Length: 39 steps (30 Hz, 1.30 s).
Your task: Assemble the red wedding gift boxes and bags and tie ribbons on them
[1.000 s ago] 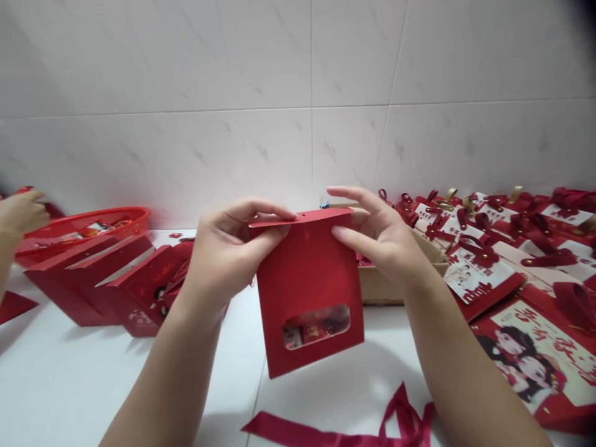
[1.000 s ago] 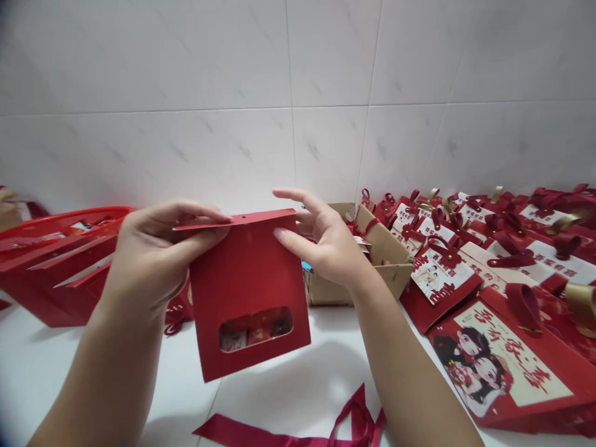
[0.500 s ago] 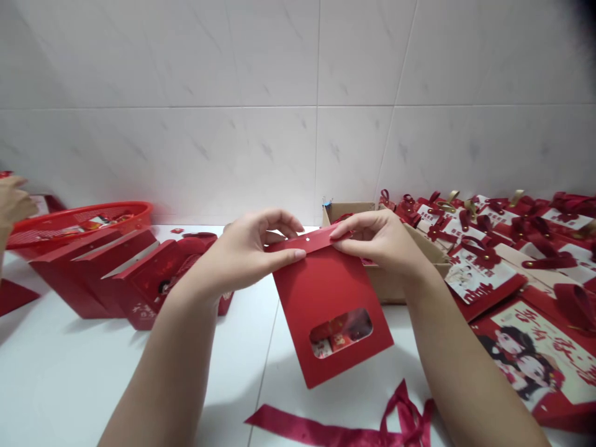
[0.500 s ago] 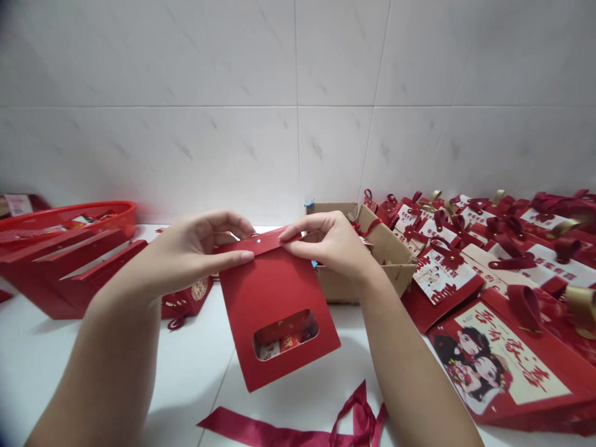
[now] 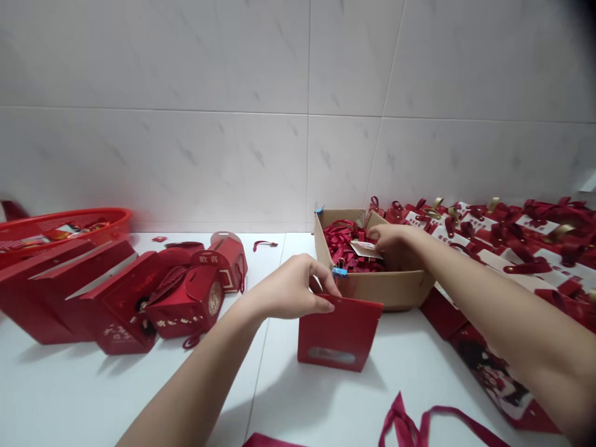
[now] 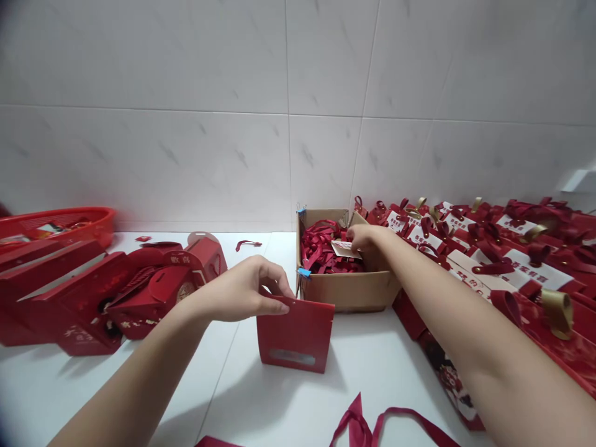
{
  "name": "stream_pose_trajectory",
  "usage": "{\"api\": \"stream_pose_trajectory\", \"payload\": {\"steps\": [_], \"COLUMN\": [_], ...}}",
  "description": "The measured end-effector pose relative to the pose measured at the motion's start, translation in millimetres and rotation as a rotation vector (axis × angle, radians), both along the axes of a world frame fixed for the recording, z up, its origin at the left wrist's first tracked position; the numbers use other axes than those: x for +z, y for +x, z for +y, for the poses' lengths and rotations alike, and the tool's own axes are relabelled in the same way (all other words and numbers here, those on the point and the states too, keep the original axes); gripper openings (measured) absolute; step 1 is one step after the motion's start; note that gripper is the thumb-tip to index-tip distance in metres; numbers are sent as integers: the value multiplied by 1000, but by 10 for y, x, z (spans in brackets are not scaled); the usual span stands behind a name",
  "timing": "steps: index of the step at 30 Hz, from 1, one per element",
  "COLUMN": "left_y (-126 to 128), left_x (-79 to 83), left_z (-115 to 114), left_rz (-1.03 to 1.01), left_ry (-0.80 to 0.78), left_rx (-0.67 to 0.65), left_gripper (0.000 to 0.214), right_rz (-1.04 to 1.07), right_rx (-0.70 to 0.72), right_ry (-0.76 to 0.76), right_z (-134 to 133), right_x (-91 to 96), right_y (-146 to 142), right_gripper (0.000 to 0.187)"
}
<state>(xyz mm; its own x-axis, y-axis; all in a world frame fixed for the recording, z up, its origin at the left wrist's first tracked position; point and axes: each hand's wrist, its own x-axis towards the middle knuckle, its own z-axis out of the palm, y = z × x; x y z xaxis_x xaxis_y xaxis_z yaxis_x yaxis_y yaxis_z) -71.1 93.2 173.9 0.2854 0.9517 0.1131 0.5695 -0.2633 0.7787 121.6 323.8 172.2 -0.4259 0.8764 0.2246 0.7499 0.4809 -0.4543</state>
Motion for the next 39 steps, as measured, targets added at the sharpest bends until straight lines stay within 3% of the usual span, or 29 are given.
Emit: {"api": "stream_pose_trajectory", "payload": {"steps": [4, 9, 12, 15, 17, 19, 22, 27, 30, 33, 39], "left_y": [54, 104, 148, 215, 271, 326, 380, 349, 304, 275, 238], "left_x": [-26, -179, -369, -545, -628, -686, -757, -888, -947, -984, -1031], "left_z": [43, 71, 17, -75, -149, -230, -348, -435, -421, -395, -383], "left_rz": [-26, -210, -405, -641, -704, -715, -674, -446, -382, -418, -309], "left_ry": [-2, -107, -133, -117, -88, -57, 28, 397, 568, 606, 730], "left_rx": [9, 107, 247, 314, 332, 337, 350, 382, 407, 429, 367], "left_gripper": [10, 7, 12, 24, 30, 32, 31, 21, 20, 21, 31], "right_rz": [-153, -102, 42, 205, 332, 458, 467, 384, 304, 289, 237], "right_rx": [-49, -144, -203, -216, -148, 49, 390, 746, 784, 740, 773], "right_ry": [-97, 52, 235, 387, 464, 572, 738, 803, 815, 867, 907], "right_z": [135, 126, -92, -493, -787, -1046, -1351, -1801, -2066, -2271, -2419], "right_x": [-189, -115, 45, 106, 65, 0, -48, -76, -217, -406, -590], "right_y": [-40, -3, 50, 62, 51, 41, 57, 243, 380, 428, 341], "right_gripper": [29, 21, 13, 12, 7, 6, 14, 19, 19, 22, 25]}}
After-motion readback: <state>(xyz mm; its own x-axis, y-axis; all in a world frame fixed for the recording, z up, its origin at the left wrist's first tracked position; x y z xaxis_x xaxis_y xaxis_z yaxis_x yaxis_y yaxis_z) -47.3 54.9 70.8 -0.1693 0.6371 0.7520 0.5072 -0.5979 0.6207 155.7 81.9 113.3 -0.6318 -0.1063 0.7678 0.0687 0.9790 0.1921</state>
